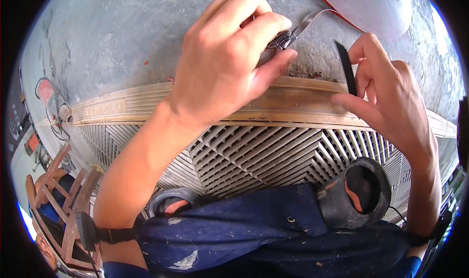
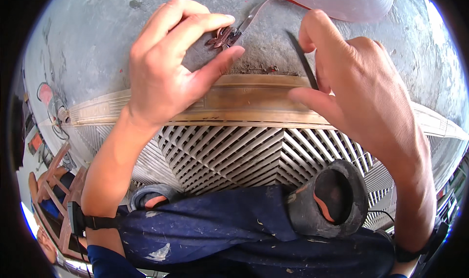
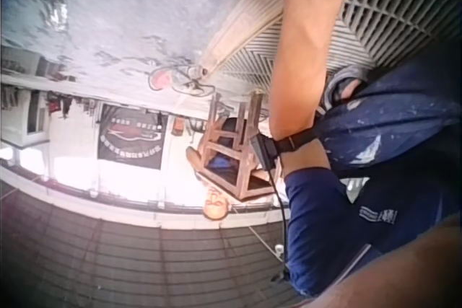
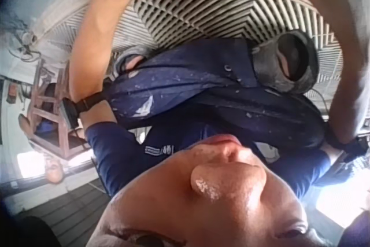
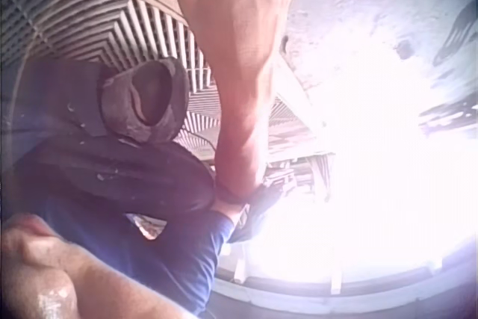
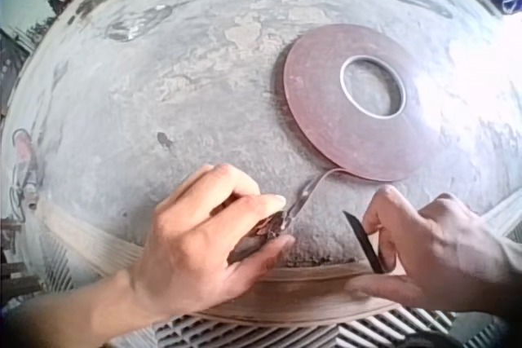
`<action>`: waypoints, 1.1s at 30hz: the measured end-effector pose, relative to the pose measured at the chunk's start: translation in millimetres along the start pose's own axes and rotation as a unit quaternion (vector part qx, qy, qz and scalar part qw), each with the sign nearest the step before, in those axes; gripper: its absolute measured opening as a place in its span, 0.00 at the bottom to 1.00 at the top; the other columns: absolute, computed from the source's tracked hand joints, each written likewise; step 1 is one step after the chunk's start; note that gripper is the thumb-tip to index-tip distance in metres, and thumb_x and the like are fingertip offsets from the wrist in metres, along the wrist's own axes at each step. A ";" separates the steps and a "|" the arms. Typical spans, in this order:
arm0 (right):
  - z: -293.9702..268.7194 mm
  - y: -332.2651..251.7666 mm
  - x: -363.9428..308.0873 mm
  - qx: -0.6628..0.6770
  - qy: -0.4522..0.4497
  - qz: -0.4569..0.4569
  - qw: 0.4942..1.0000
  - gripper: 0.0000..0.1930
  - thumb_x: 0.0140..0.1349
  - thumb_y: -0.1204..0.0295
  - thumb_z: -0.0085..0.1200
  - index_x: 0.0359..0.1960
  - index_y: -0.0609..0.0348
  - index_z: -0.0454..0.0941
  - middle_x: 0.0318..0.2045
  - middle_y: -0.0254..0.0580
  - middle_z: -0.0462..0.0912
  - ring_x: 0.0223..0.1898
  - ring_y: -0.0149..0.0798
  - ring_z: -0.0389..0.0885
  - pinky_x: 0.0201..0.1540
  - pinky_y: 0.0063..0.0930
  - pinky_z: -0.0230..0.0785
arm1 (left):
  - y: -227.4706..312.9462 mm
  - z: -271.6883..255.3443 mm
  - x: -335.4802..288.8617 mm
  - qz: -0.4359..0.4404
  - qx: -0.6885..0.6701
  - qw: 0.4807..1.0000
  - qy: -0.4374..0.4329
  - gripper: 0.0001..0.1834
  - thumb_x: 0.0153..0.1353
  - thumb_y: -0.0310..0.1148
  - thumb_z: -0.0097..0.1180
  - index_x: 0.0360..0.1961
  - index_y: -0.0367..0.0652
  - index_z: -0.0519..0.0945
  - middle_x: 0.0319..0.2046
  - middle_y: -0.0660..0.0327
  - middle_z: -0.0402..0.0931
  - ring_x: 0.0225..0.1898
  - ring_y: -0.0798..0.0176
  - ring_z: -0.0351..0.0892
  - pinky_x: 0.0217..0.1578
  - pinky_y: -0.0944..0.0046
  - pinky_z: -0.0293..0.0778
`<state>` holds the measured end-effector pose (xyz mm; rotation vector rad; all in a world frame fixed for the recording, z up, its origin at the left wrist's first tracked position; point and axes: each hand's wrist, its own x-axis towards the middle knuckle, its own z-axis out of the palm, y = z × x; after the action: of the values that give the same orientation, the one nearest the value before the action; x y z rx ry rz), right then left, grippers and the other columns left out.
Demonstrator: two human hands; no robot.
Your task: Repairing or preparing small plastic components using tape and a blade.
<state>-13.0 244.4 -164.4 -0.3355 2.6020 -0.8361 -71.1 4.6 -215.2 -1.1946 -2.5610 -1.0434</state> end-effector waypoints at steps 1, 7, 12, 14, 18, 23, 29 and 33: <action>0.8 0.8 1.9 0.002 0.000 -0.002 1.000 0.13 0.59 0.71 0.70 0.37 0.60 0.75 0.17 0.38 0.75 0.17 0.31 0.73 0.23 0.25 0.63 | 2.8 -1.1 1.5 -0.028 -0.018 0.999 -0.013 0.13 0.52 0.26 0.73 0.40 0.42 0.86 0.33 0.61 0.79 0.32 0.61 0.81 0.34 0.64 0.77; 1.3 4.7 23.0 -0.156 0.115 -0.111 0.975 0.16 0.60 0.67 0.69 0.34 0.58 0.71 0.21 0.40 0.74 0.21 0.36 0.75 0.26 0.29 0.67 | 12.5 -7.1 9.7 -0.123 -0.072 0.987 -0.076 0.11 0.53 0.26 0.72 0.37 0.40 0.83 0.35 0.61 0.78 0.35 0.63 0.81 0.38 0.64 0.77; -13.2 -10.5 31.2 -0.093 -0.021 -0.028 0.995 0.14 0.59 0.75 0.66 0.29 0.59 0.69 0.23 0.41 0.72 0.24 0.38 0.70 0.30 0.30 0.68 | 13.2 -10.8 10.5 -0.145 -0.089 0.982 -0.082 0.11 0.53 0.22 0.69 0.36 0.40 0.81 0.34 0.61 0.78 0.35 0.64 0.81 0.38 0.65 0.76; -5.2 -6.4 32.9 -0.071 0.025 -0.071 0.995 0.12 0.58 0.76 0.66 0.30 0.60 0.71 0.25 0.41 0.74 0.27 0.38 0.73 0.33 0.30 0.69 | 12.6 -10.1 10.9 -0.148 -0.115 0.980 -0.063 0.11 0.52 0.20 0.68 0.37 0.40 0.81 0.33 0.61 0.78 0.34 0.64 0.81 0.38 0.66 0.76; 3.8 -3.8 51.8 -0.101 0.176 -0.255 0.945 0.10 0.55 0.79 0.67 0.36 0.60 0.78 0.31 0.39 0.80 0.36 0.38 0.81 0.44 0.31 0.73 | 9.1 -8.9 13.0 -0.098 -0.093 0.990 -0.032 0.12 0.50 0.17 0.68 0.36 0.39 0.80 0.32 0.61 0.79 0.34 0.63 0.82 0.37 0.66 0.77; 16.2 10.6 59.7 -0.080 0.137 -0.255 0.954 0.15 0.55 0.71 0.69 0.44 0.59 0.82 0.42 0.43 0.83 0.47 0.42 0.78 0.52 0.36 0.69 | -13.0 -5.3 4.0 -0.191 -0.342 0.920 -0.005 0.14 0.55 0.15 0.67 0.39 0.36 0.77 0.36 0.61 0.79 0.40 0.71 0.80 0.44 0.69 0.77; -8.5 -12.6 54.3 -0.012 0.069 -0.163 0.984 0.09 0.56 0.72 0.67 0.36 0.59 0.82 0.32 0.38 0.84 0.40 0.42 0.80 0.49 0.37 0.68 | -15.1 -11.2 12.3 -0.193 -0.391 0.900 -0.013 0.14 0.57 0.15 0.66 0.41 0.36 0.76 0.37 0.62 0.78 0.40 0.71 0.79 0.46 0.69 0.76; 2.2 21.2 56.8 0.145 0.059 -0.161 0.974 0.06 0.58 0.72 0.65 0.35 0.58 0.82 0.31 0.39 0.84 0.39 0.42 0.79 0.48 0.38 0.68 | -11.5 -7.2 16.4 -0.177 -0.414 0.892 -0.033 0.14 0.58 0.14 0.65 0.42 0.37 0.75 0.38 0.62 0.77 0.41 0.71 0.78 0.46 0.69 0.75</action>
<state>-65.2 241.1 -195.0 -0.6500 2.5174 -1.3658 -91.7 5.1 -209.6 -0.8668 -2.4723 -2.3733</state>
